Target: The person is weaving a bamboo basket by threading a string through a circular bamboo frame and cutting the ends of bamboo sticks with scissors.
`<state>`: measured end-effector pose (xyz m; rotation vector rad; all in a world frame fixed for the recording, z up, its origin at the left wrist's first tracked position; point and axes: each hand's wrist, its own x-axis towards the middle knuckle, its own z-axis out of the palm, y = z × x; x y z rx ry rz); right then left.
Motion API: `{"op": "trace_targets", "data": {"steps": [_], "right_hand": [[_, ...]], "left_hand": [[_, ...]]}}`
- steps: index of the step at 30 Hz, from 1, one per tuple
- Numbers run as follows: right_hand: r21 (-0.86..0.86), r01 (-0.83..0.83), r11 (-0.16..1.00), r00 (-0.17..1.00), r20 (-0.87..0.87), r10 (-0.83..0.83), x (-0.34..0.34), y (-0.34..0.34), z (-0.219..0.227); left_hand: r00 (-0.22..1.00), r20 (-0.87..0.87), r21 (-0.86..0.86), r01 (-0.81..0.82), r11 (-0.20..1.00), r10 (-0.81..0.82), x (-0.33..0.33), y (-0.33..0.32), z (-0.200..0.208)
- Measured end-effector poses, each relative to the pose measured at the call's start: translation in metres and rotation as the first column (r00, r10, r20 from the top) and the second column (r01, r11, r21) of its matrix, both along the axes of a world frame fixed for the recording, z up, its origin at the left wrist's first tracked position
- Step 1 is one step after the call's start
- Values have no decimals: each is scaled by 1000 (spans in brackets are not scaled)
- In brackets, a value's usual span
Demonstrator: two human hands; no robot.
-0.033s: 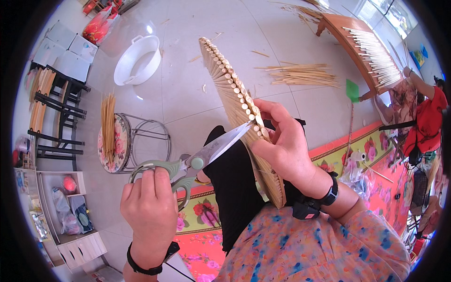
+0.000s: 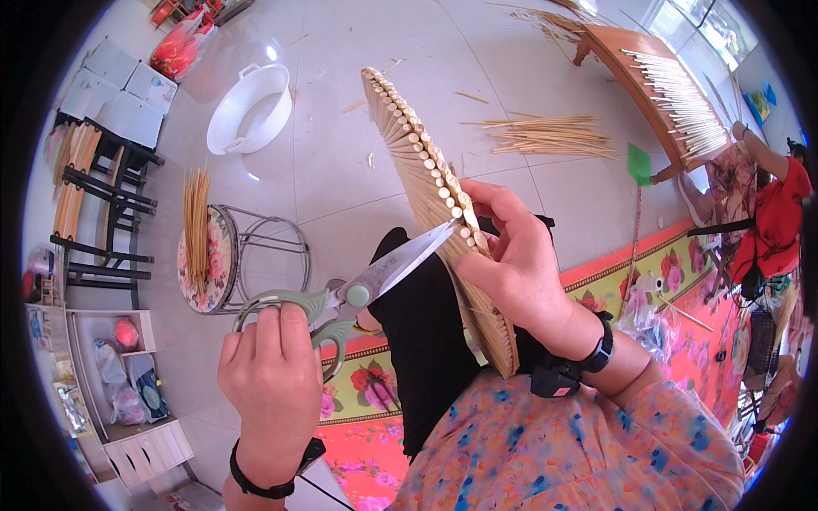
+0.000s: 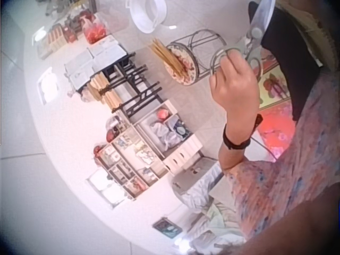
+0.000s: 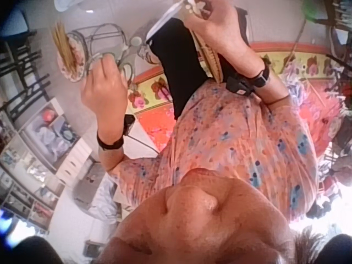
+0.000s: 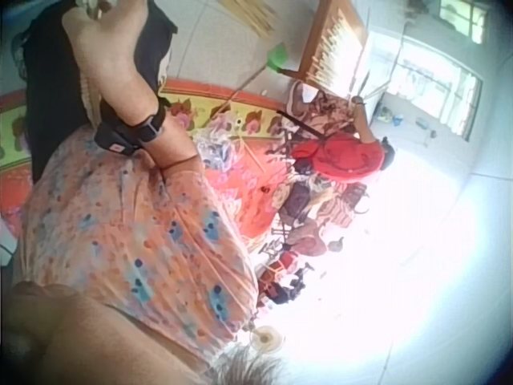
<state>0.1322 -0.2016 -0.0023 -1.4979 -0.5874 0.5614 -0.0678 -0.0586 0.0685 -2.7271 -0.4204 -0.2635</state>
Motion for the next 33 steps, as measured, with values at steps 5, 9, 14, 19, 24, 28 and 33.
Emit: {"op": "trace_targets", "data": {"steps": [5,9,14,19,24,28,33], "right_hand": [[31,1,1000,1000,0,-1,-1,0,-2],[18,1,1000,1000,24,-2,0,-1,0],[55,-4,998,998,70,0,-4,1,-2],[20,19,1000,994,109,-21,-3,0,1],[33,-14,999,994,111,10,-11,1,8],[15,19,1000,996,90,-20,-3,0,2],[11,8,1000,1000,9,-8,-4,-1,4]], "left_hand": [[1000,-21,25,6,1000,-5,1,-2,6],[998,-70,38,-1,999,4,3,-8,17],[983,-175,65,-47,997,57,7,-19,39],[945,-275,-56,-199,978,176,8,-23,41],[970,-224,63,-83,995,95,2,-23,51],[979,-202,-13,-24,1000,21,9,-8,34],[992,-121,-98,25,995,-37,0,1,11]]}}
